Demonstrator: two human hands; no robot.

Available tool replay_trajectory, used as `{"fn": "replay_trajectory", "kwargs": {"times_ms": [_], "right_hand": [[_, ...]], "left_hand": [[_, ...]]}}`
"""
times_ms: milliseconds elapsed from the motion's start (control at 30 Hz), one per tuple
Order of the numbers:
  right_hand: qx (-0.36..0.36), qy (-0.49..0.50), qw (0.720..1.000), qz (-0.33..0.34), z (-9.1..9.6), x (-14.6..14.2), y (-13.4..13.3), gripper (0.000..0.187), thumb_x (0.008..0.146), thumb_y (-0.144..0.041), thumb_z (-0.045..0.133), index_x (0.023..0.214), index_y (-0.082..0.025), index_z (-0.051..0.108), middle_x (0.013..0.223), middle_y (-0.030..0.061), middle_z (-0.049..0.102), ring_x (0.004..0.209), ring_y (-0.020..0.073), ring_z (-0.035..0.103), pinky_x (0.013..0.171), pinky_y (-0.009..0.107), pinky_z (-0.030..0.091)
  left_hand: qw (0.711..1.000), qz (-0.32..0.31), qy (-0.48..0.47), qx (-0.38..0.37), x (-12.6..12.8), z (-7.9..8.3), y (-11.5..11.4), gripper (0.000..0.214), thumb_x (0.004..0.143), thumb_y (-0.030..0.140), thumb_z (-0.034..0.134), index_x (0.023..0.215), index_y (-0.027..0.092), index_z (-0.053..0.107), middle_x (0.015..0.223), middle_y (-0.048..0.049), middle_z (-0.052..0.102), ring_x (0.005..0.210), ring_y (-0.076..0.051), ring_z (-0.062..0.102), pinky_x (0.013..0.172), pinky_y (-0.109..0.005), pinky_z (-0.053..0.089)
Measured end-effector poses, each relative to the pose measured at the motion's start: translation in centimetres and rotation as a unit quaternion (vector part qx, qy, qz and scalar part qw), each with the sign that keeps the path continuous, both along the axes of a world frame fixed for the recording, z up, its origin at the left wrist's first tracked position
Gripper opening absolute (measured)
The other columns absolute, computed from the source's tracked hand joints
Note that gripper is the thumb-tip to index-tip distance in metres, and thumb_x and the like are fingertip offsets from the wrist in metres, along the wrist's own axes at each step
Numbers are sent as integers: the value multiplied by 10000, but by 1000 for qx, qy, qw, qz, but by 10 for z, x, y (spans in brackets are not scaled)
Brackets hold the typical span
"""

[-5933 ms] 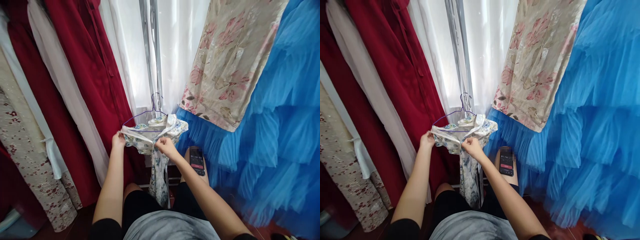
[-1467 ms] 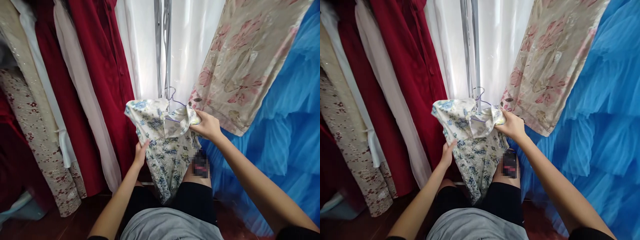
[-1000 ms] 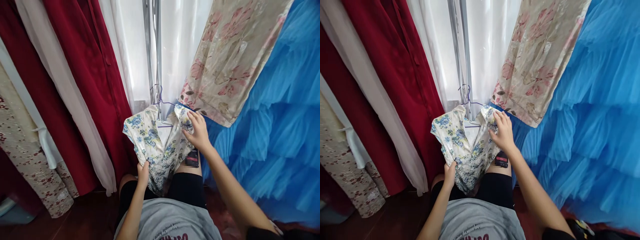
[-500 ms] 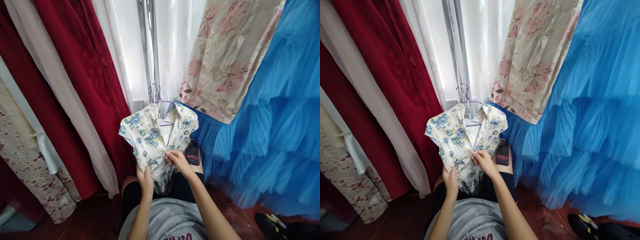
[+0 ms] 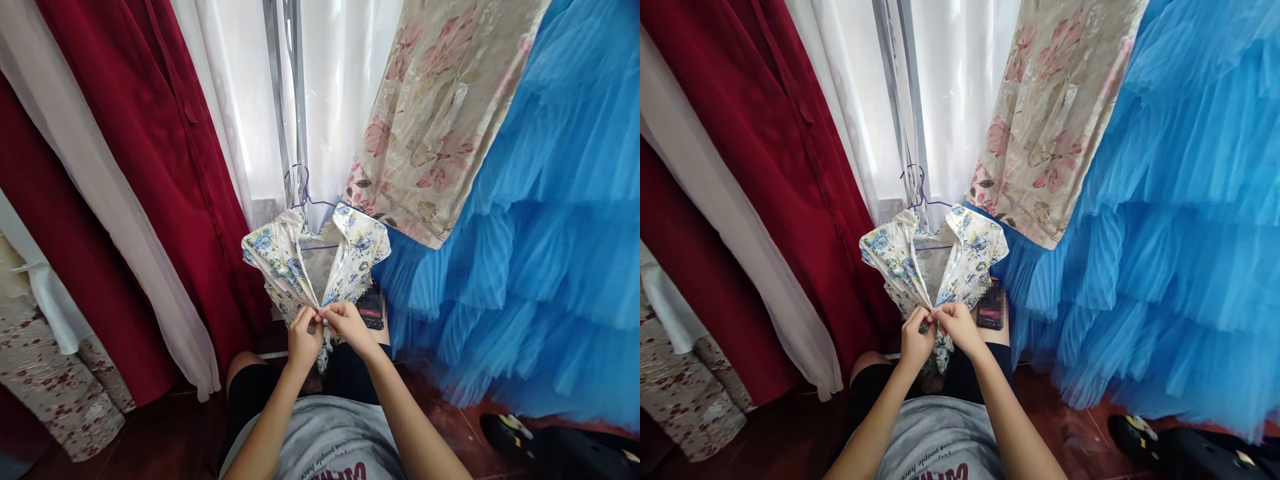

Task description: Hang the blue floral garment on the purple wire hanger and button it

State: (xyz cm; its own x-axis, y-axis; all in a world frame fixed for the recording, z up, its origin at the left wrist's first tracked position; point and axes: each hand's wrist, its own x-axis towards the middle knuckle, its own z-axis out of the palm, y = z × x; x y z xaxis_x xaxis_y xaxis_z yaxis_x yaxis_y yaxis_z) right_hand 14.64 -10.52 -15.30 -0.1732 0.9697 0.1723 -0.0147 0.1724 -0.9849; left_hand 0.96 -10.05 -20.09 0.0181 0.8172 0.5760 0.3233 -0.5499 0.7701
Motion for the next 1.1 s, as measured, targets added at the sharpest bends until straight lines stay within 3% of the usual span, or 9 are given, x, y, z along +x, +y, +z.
{"fn": "replay_trajectory", "kwargs": {"times_ms": [133,267,400,533,700,767,833,967,1100], "right_hand": [[15,51,998,-39,51,5,37,319,775,-440,649,606,-170,661,393,-58,397,389,82,268,441,273,172],[46,68,996,-46,119,6,82,244,722,-354,682,575,-164,639,406,-54,409,403,78,265,440,279,181],[67,97,991,-57,153,0,101,204,716,-310,674,600,-143,655,410,-56,405,407,74,262,447,279,176],[97,97,989,-49,150,-5,97,218,749,-351,642,651,-156,649,425,-46,437,410,86,319,449,267,183],[124,80,989,-26,140,-3,91,227,743,-342,624,590,-175,606,427,-46,447,415,88,358,453,257,226],[138,67,988,-14,141,-1,91,225,747,-340,621,599,-170,626,420,-47,445,415,90,363,456,256,239],[148,61,987,-7,143,2,92,223,751,-343,617,619,-167,646,412,-54,429,415,92,358,458,255,247],[165,22,986,-30,139,6,101,243,760,-353,608,614,-165,655,422,-51,436,430,98,372,477,257,282],[154,-75,982,-85,118,5,108,238,728,-273,597,515,-170,628,412,-32,470,440,109,408,495,261,303]], "left_hand": [[982,-19,188,0,-8,17,-4,167,824,99,519,796,228,622,819,-55,606,707,-198,584,635,-271,385],[926,-17,376,-27,-2,33,-10,291,767,10,497,889,231,642,945,-87,666,784,-237,644,670,-288,394],[905,-40,422,-35,3,30,-9,341,704,-37,522,907,201,658,991,-115,687,804,-254,663,711,-299,421],[946,-91,310,-20,-9,45,12,124,814,111,606,824,218,668,777,-52,683,698,-218,643,654,-276,420],[988,19,77,132,-27,135,57,260,961,287,541,1188,230,653,771,-18,660,717,-190,625,725,-279,444],[980,-6,93,176,-27,169,75,323,978,288,528,1286,237,611,863,-29,682,776,-194,632,761,-288,447],[965,-22,151,215,-24,190,90,245,987,285,514,1171,216,661,954,-57,694,876,-214,631,815,-308,446],[934,5,224,278,-15,200,103,219,1002,267,477,913,184,659,911,-73,674,921,-230,606,862,-327,427],[948,73,124,285,-33,206,111,208,1005,289,494,918,175,646,898,-59,671,911,-210,609,880,-311,420]]}}
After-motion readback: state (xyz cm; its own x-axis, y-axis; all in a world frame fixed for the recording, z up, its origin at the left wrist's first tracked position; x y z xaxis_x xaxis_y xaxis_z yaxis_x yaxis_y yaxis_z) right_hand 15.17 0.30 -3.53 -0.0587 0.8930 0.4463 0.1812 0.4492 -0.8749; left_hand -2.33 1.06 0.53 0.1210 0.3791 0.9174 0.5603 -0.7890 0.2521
